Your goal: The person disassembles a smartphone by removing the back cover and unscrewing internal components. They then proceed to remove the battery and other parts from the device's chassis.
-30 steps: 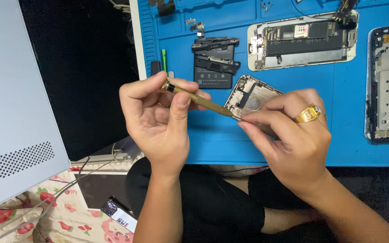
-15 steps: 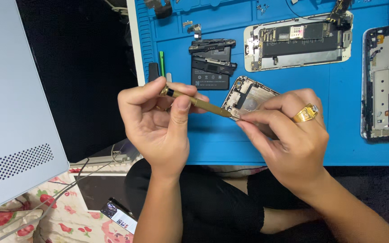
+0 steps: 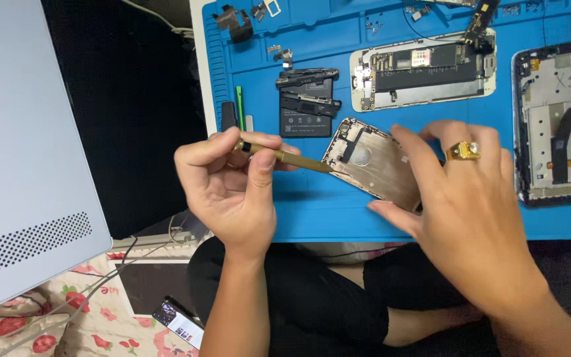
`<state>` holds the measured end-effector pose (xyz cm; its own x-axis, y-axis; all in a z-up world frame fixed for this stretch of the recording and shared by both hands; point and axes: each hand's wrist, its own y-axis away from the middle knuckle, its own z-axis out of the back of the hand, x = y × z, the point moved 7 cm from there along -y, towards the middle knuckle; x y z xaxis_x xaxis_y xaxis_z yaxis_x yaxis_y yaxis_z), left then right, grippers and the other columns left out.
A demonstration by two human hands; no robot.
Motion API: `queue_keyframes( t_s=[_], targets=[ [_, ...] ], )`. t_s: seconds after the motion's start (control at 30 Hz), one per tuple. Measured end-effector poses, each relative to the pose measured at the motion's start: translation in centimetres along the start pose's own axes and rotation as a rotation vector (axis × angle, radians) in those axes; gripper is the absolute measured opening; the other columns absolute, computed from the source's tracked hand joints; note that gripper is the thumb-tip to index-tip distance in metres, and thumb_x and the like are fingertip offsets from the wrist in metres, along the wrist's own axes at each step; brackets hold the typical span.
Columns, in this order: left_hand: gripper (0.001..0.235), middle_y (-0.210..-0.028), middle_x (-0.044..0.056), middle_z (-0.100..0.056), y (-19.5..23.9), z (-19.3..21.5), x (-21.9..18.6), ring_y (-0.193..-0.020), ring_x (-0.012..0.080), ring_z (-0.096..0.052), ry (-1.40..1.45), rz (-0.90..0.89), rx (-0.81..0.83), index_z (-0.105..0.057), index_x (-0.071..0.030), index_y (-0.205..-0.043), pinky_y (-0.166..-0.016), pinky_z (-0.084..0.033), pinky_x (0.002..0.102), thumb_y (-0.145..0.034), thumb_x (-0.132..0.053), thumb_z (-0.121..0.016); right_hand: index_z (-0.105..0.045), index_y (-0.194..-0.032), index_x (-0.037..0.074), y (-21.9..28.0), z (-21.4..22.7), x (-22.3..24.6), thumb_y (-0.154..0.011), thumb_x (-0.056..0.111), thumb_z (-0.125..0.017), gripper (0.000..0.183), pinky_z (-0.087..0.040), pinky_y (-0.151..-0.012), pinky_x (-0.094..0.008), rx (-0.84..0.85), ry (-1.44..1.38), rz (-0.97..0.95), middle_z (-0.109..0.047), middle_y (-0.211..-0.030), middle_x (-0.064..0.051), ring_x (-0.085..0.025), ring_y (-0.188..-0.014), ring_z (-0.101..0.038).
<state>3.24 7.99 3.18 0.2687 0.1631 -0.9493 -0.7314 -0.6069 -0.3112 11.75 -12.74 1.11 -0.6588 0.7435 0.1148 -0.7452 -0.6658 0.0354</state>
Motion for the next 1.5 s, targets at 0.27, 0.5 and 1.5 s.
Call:
queue_keyframes(
  t_s=[0.27, 0.5, 1.5],
  targets=[
    [0.037, -0.101, 0.030, -0.064, 1.5, -1.1, -1.9, -0.082, 0.0388, -0.075, -0.129, -0.307, -0.029, -0.041, -0.016, -0.129, -0.074, -0.073, 0.049, -0.105, -0.002, -0.066, -0.066, -0.140, 0.015, 0.2, 0.7, 0.4, -0.076, 0.047, -0.088, 0.075, -0.057, -0.073, -0.044, -0.062, -0.049, 0.038, -0.064, -0.111, -0.008, -0.032, -0.101, -0.059],
    [0.045, -0.119, 0.029, -0.069, 3.7, -4.4, -1.7, -0.109, 0.0454, -0.078, -0.161, -0.505, 0.246, -0.054, -0.006, -0.131, -0.096, -0.076, 0.056, -0.097, 0.016, -0.075, -0.062, -0.142, 0.012, -0.1, 0.9, -1.8, -0.081, 0.038, -0.086, 0.070, -0.059, -0.064, -0.054, 0.029, -0.321, -0.013, -0.075, -0.102, 0.000, -0.035, -0.104, -0.066],
    [0.037, -0.122, 0.019, -0.075, 2.6, -7.2, -2.0, -0.117, 0.0433, -0.071, -0.454, -0.591, 0.421, -0.043, -0.022, -0.136, -0.103, -0.065, 0.048, -0.112, -0.003, -0.064, -0.060, -0.132, 0.018, -0.6, 0.1, -3.3, -0.085, 0.046, -0.081, 0.058, -0.057, -0.057, -0.058, 0.085, -0.374, -0.023, -0.067, -0.077, -0.006, -0.035, -0.106, -0.065]
  ],
)
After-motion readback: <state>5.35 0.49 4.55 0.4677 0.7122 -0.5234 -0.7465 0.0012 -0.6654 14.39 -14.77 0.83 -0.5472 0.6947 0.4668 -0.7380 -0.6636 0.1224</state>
